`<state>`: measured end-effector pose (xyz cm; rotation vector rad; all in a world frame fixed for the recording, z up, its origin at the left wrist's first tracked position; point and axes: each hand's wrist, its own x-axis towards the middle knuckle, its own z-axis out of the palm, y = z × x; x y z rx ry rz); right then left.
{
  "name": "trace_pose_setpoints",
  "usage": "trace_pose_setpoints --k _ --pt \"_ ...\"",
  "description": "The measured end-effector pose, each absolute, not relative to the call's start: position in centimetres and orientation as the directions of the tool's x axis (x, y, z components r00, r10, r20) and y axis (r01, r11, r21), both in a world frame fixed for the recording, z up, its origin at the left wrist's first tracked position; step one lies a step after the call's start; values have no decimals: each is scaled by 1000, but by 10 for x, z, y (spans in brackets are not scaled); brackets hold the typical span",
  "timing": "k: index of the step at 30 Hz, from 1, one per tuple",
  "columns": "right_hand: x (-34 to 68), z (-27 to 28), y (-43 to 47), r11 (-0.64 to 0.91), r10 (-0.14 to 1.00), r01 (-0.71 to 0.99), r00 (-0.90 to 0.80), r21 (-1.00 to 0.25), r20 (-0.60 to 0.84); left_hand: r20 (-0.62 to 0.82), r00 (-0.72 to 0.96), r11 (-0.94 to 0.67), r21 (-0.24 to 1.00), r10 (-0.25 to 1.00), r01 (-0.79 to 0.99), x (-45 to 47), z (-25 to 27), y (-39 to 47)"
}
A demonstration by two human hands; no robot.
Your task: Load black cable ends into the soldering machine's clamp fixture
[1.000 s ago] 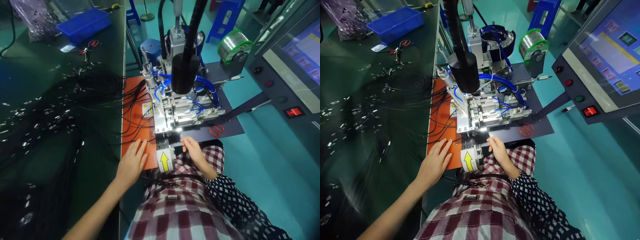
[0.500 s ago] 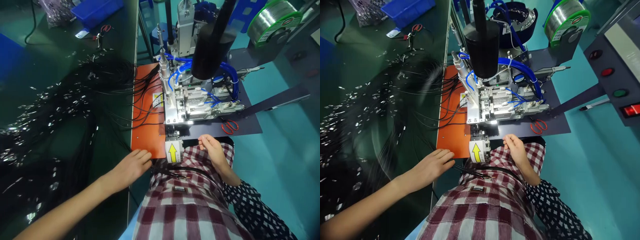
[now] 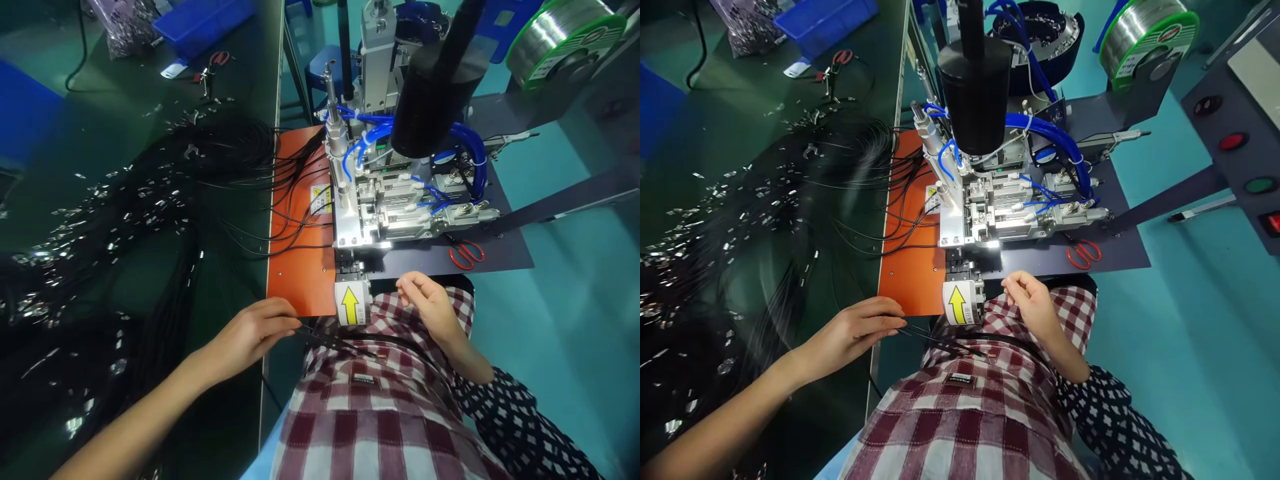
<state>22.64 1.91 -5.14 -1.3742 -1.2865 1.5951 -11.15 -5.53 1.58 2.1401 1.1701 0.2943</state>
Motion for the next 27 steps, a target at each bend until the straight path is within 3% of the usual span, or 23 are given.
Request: trace_pose_setpoints --k 6,12,14,19,22,27 --pt "219 -36 11 -227 886 143 -381 -963 -265 15 497 -374 677 868 633 -114 24 -51" --pt "214 -20 -1 -276 651 78 -718 -958 -246 94 335 -327 570 937 754 -108 14 -57" --pt "215 -18 -5 -333 617 106 -727 -937 -301 102 311 -319 501 945 804 -107 7 -61" --pt "210 -18 -11 -279 715 143 -629 -950 -304 11 408 -379 397 913 836 -78 3 -66" --pt "202 -12 -12 -180 724 197 -637 -964 -265 -98 463 -364 483 881 796 -40 9 -59" --pt "204 -11 -9 -151 786 172 -577 -973 -224 -257 448 -127 736 856 665 -1 13 -44"
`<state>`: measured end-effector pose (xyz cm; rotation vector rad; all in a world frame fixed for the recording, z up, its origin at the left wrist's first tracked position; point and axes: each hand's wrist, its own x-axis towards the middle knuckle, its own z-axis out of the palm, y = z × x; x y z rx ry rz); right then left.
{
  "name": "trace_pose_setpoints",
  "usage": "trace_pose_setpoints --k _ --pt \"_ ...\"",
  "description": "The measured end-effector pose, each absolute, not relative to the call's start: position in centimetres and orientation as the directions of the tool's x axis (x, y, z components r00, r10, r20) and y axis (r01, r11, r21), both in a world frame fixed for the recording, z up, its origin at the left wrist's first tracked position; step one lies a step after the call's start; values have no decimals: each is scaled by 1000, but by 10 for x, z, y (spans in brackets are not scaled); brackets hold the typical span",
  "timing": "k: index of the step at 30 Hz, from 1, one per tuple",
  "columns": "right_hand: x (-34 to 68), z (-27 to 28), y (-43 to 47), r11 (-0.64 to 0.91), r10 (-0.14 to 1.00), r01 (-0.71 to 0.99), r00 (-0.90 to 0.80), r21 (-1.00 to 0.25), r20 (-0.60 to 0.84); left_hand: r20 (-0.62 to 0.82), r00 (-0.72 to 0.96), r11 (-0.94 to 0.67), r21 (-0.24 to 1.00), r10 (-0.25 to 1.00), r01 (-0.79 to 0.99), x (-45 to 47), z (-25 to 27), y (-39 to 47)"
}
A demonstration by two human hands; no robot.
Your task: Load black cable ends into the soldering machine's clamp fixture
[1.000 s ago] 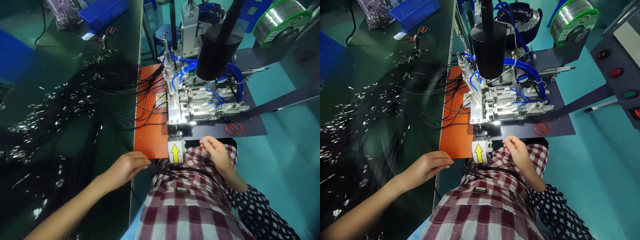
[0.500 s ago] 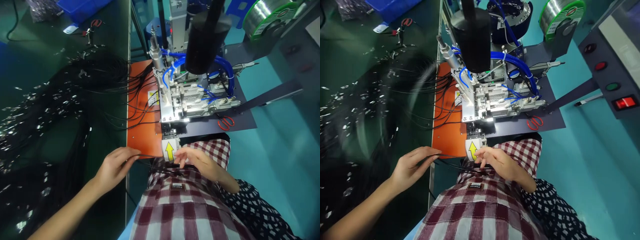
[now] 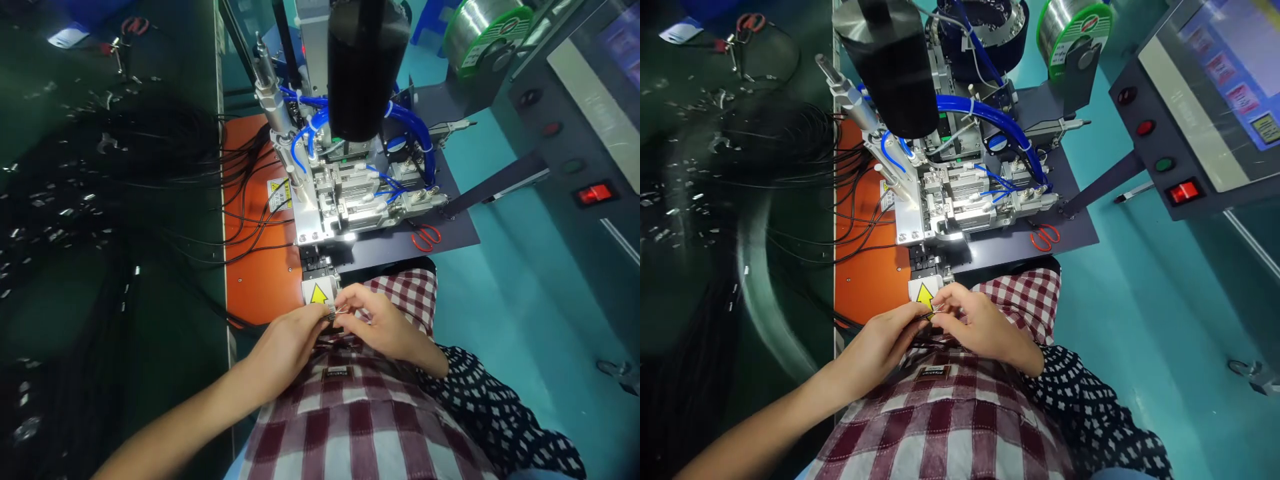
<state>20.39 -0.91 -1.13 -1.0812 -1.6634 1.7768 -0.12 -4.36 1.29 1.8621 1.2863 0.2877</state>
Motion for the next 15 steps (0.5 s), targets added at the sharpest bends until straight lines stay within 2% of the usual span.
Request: trace_pose_setpoints --k 5,11,13,15 --pt "214 -21 -4 -242 821 118 -503 -963 -268 -229 409 -77 790 883 608 -1 10 -41" --pt "207 -20 -4 -237 853 74 -462 -969 -244 -254 420 -16 840 871 542 7 16 -30" --pt "206 -18 -4 -196 862 109 -454 -974 -224 -274 425 32 868 863 496 8 17 -25" --pt "206 -15 -2 -78 882 185 -445 -980 -154 -273 398 67 886 876 459 9 15 -22"
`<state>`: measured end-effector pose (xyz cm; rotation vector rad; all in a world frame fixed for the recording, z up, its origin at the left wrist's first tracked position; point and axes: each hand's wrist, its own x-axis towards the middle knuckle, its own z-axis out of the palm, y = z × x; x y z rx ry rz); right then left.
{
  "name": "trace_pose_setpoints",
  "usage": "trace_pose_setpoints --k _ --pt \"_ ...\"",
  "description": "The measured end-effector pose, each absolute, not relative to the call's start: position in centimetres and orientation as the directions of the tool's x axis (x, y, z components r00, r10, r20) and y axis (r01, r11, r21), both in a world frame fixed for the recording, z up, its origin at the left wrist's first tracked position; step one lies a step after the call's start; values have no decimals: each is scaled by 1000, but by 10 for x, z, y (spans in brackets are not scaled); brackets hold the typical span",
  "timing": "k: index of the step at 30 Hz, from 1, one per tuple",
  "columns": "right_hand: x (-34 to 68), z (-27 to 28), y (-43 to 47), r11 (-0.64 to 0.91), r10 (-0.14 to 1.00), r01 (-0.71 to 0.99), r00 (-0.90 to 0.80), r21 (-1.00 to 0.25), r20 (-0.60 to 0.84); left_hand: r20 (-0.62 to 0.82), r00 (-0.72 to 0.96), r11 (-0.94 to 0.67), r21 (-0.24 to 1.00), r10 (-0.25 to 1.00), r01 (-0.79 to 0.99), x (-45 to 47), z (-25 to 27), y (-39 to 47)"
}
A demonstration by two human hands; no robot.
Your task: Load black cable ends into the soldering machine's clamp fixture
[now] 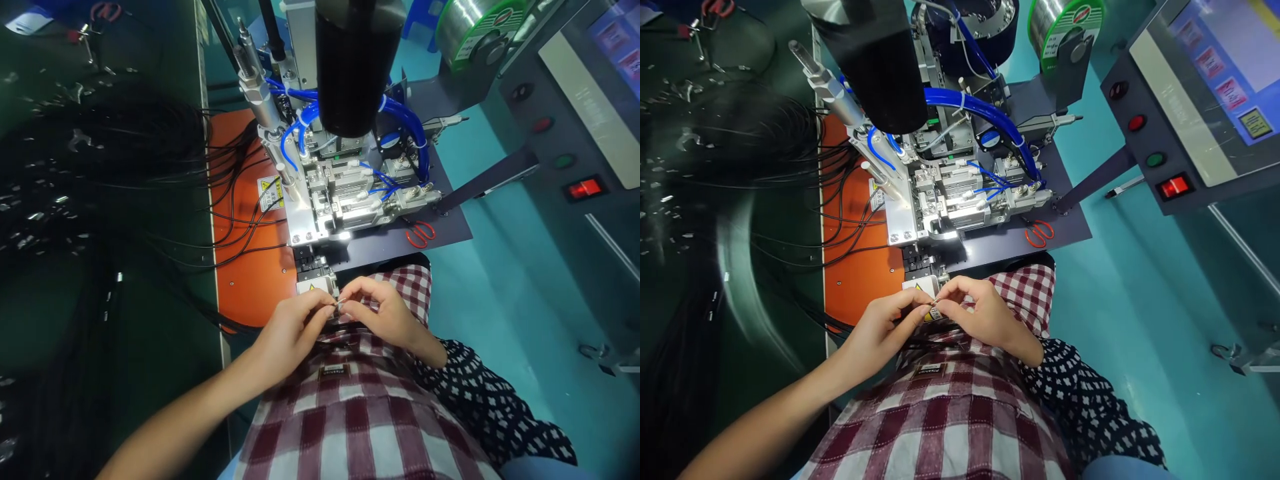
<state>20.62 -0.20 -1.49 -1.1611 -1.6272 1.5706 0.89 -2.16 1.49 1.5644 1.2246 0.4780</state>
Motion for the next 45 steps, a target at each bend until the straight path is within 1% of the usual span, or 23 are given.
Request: trace_pose_setpoints --k 3,5,9,11,13,15,17,19,21,24,31,36,40,45 --pt "206 -13 0 192 903 326 -427 -926 37 -257 350 89 898 901 430 9 9 -20" --pt "203 -14 1 306 899 379 -416 -873 134 -242 319 104 913 916 394 10 4 -19" --pt "192 -20 -2 335 920 432 -342 -837 191 -199 199 141 951 960 275 15 -6 -20" --pt "187 -24 -4 355 922 472 -319 -807 219 -177 154 136 960 972 243 17 -10 -19" --pt "185 -26 -5 373 917 509 -329 -776 225 -159 135 123 963 978 242 17 -12 -18" --pt "187 -25 -3 365 910 512 -372 -778 182 -149 128 113 961 981 250 17 -13 -17" --pt "191 -21 2 301 910 457 -400 -837 109 -152 133 114 959 979 261 15 -12 -16" --pt "196 -17 10 164 928 352 -373 -921 22 -157 141 115 957 977 265 13 -12 -16" --pt "200 -14 17 8 938 236 -338 -972 -75 -158 152 114 958 976 264 12 -11 -16" --pt "201 -15 24 -129 916 137 -363 -982 -171 -161 162 115 958 974 265 12 -11 -17" --pt "198 -26 28 -327 837 -50 -478 -944 -265 -176 187 128 961 966 245 12 -10 -16" --pt "201 -32 29 -421 801 -120 -514 -899 -307 -174 177 131 965 969 229 12 -14 -17" --pt "202 -36 30 -443 788 -127 -528 -888 -317 -151 165 111 967 975 229 12 -17 -17" --pt "202 -41 31 -461 789 -157 -523 -874 -322 -183 150 149 965 972 214 13 -15 -16"
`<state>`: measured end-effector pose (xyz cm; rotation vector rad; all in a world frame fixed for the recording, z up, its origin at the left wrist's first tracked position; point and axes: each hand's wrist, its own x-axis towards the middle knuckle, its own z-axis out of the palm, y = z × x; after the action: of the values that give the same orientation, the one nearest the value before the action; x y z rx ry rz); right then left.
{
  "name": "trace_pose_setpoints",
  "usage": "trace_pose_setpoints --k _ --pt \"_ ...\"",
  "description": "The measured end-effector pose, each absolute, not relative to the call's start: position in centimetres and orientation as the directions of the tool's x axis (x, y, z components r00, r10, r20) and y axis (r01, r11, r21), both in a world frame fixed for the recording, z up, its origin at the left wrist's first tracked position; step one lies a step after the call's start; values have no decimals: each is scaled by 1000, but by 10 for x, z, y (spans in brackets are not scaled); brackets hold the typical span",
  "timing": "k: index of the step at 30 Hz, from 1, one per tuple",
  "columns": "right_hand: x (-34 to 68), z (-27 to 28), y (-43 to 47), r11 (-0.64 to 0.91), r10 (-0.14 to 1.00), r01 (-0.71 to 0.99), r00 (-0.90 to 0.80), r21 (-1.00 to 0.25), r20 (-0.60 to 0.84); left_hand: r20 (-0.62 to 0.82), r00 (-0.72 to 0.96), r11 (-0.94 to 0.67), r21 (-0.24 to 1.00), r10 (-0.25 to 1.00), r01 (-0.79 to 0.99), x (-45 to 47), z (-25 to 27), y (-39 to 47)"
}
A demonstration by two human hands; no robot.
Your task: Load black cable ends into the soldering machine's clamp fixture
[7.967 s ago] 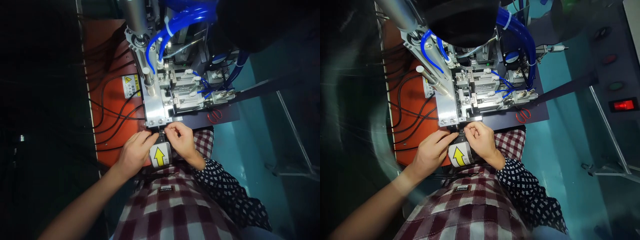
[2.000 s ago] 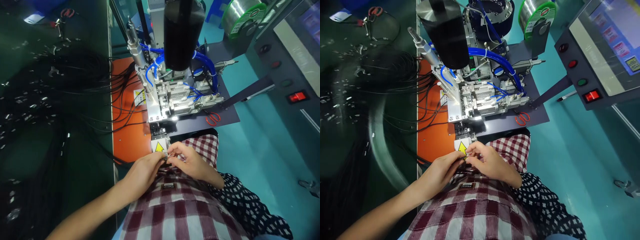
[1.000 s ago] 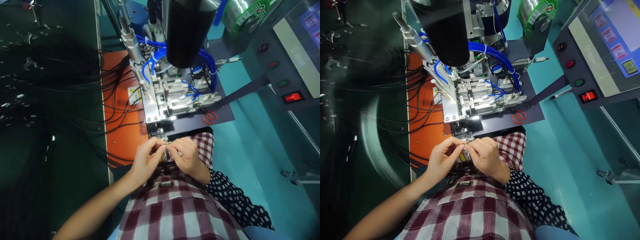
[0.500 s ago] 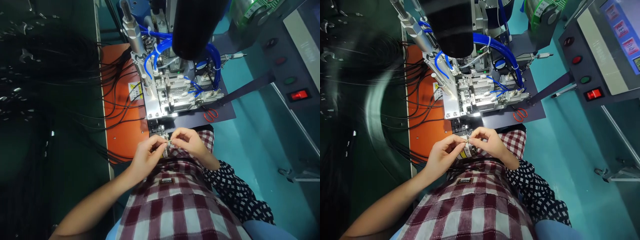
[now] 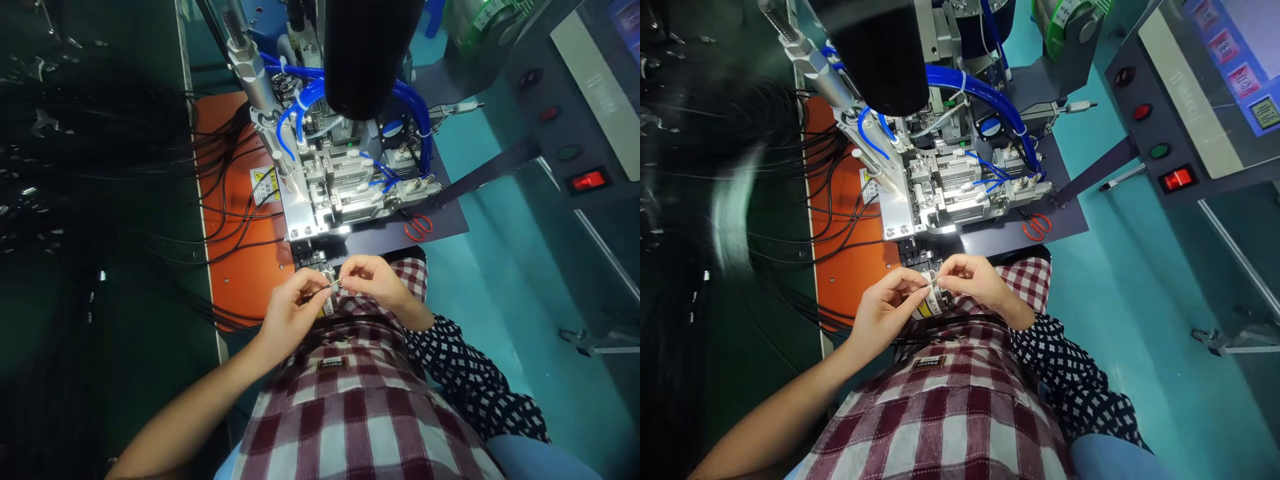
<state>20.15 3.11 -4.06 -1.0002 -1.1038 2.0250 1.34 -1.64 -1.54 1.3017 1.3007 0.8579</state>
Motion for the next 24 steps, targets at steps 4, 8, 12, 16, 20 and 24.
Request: trace_pose_setpoints --k 4,8,12,16,20,24 --pt "202 -46 31 -498 764 -209 -565 -842 -312 -235 156 213 966 960 146 14 -11 -15" --pt "199 -54 27 -545 750 -270 -580 -794 -317 -339 197 338 940 920 39 12 -8 -14" --pt "197 -55 23 -552 754 -298 -576 -779 -314 -414 233 428 904 880 -7 11 -9 -12" --pt "197 -48 22 -528 778 -299 -545 -795 -312 -425 219 437 899 878 -6 11 -10 -11" --pt "193 -45 21 -501 794 -307 -535 -809 -288 -387 206 393 919 899 9 12 -10 -12" --pt "190 -48 19 -553 770 -337 -557 -762 -312 -306 180 303 952 935 46 13 -10 -13"
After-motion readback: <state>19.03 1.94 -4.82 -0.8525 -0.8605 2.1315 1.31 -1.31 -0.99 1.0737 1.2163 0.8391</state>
